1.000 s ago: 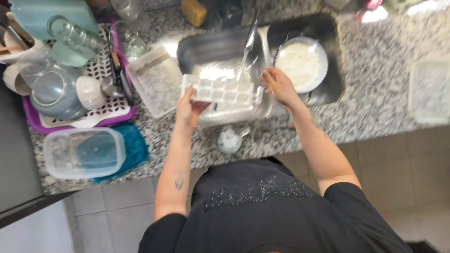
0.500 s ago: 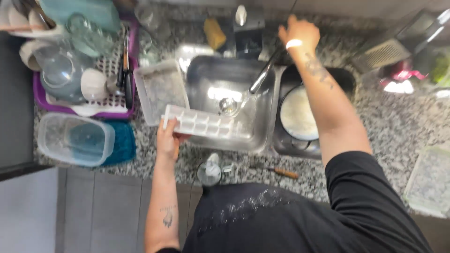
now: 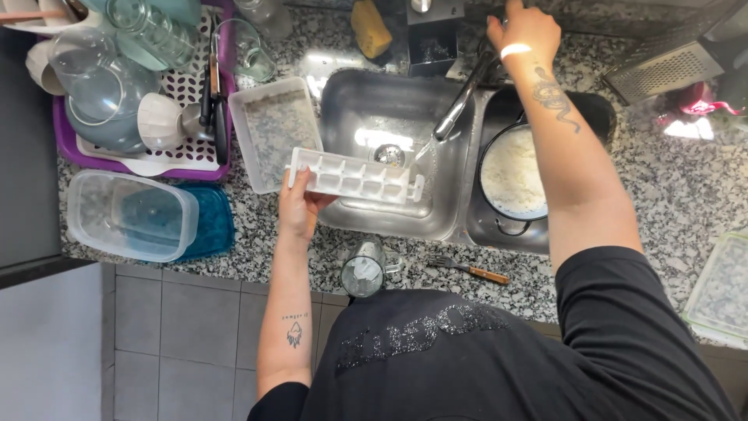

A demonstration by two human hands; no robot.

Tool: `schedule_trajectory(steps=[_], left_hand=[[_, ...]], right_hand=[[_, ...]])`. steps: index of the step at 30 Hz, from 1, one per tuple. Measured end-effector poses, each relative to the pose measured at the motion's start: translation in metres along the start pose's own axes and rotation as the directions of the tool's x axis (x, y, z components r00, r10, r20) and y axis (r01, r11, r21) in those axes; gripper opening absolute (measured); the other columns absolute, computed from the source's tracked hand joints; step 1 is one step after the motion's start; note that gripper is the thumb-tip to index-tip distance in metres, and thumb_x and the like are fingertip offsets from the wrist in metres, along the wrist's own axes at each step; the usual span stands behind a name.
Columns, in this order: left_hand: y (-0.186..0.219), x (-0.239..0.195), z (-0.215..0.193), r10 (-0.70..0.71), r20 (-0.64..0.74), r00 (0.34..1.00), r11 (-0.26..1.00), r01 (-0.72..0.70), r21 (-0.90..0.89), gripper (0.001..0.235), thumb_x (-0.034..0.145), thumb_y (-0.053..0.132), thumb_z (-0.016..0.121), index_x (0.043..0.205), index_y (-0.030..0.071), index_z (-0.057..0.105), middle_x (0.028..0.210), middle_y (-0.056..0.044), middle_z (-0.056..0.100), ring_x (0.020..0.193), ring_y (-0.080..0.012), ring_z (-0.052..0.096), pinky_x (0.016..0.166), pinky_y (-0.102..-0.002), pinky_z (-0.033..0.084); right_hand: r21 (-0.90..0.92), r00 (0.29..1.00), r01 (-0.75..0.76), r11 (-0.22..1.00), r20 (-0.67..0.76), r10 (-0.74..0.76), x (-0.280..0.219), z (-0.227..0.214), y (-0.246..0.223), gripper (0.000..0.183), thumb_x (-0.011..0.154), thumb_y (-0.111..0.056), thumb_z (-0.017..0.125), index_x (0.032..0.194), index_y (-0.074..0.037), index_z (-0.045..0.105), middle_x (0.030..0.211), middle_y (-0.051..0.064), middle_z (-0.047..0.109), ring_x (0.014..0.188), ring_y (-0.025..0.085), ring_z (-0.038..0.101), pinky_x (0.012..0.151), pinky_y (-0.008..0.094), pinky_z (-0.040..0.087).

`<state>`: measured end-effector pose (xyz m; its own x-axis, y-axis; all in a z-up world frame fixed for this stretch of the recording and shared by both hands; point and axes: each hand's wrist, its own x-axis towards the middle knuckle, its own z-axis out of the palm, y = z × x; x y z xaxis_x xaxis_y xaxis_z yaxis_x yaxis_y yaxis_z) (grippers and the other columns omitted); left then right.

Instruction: The person fills an ice cube tray with water from the sink and places it in the freezer. They then use a water dispenser to fill a glass with ice and water, drink from it, and wipe the kitchen counter with a paper towel. Finally, they use a laptop at a desk.

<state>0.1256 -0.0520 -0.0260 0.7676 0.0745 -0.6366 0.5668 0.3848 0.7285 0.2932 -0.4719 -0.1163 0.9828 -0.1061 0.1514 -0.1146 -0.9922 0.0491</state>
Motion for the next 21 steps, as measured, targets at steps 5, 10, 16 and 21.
schedule_trajectory(steps=[5, 10, 16, 21], left_hand=[[-0.016, 0.032, 0.012, -0.04, 0.066, 0.997, 0.997, 0.044, -0.066, 0.038, 0.086, 0.025, 0.057, 0.12, 0.012, 0.05, 0.105, -0.008, 0.063, 0.093, -0.0249, 0.063, 0.073, -0.044, 0.059], [-0.037, 0.062, 0.023, -0.025, 0.127, 0.992, 0.996, 0.035, -0.08, 0.038, 0.09, 0.027, 0.055, 0.124, 0.014, 0.044, 0.113, -0.012, 0.054, 0.099, -0.0369, 0.062, 0.079, -0.048, 0.058], [-0.052, 0.08, 0.018, 0.015, 0.117, 0.993, 0.983, 0.006, -0.182, 0.052, 0.094, 0.028, 0.056, 0.138, 0.03, 0.029, 0.125, -0.014, 0.039, 0.099, -0.0492, 0.06, 0.08, -0.054, 0.057], [-0.034, 0.056, 0.007, 0.084, 0.091, 0.992, 0.984, -0.068, -0.163, 0.052, 0.094, 0.03, 0.058, 0.137, 0.033, 0.029, 0.125, -0.013, 0.04, 0.098, -0.0478, 0.062, 0.081, -0.054, 0.058]], right_hand=[[0.393, 0.958, -0.058, 0.918, -0.236, 0.162, -0.054, -0.106, -0.026, 0.052, 0.086, -0.037, 0.069, 0.118, -0.001, 0.049, 0.107, 0.021, 0.052, 0.1, 0.042, 0.047, 0.077, 0.052, 0.036], [0.86, 0.908, -0.307, 0.407, 0.137, 0.395, -0.168, -0.033, -0.062, 0.018, 0.091, -0.019, 0.052, 0.099, -0.003, 0.049, 0.086, 0.013, 0.056, 0.072, 0.025, 0.055, 0.059, 0.034, 0.044], [0.661, 0.702, -0.667, -0.343, 0.712, 0.006, -0.208, -0.028, -0.11, 0.037, 0.096, -0.022, 0.05, 0.124, 0.001, 0.044, 0.1, 0.016, 0.061, 0.081, 0.028, 0.069, 0.066, 0.033, 0.061], [0.721, 0.74, -0.643, -0.257, 0.672, 0.034, -0.194, -0.02, -0.139, 0.025, 0.091, -0.016, 0.057, 0.109, 0.002, 0.056, 0.079, 0.014, 0.062, 0.059, 0.02, 0.068, 0.047, 0.022, 0.059]])
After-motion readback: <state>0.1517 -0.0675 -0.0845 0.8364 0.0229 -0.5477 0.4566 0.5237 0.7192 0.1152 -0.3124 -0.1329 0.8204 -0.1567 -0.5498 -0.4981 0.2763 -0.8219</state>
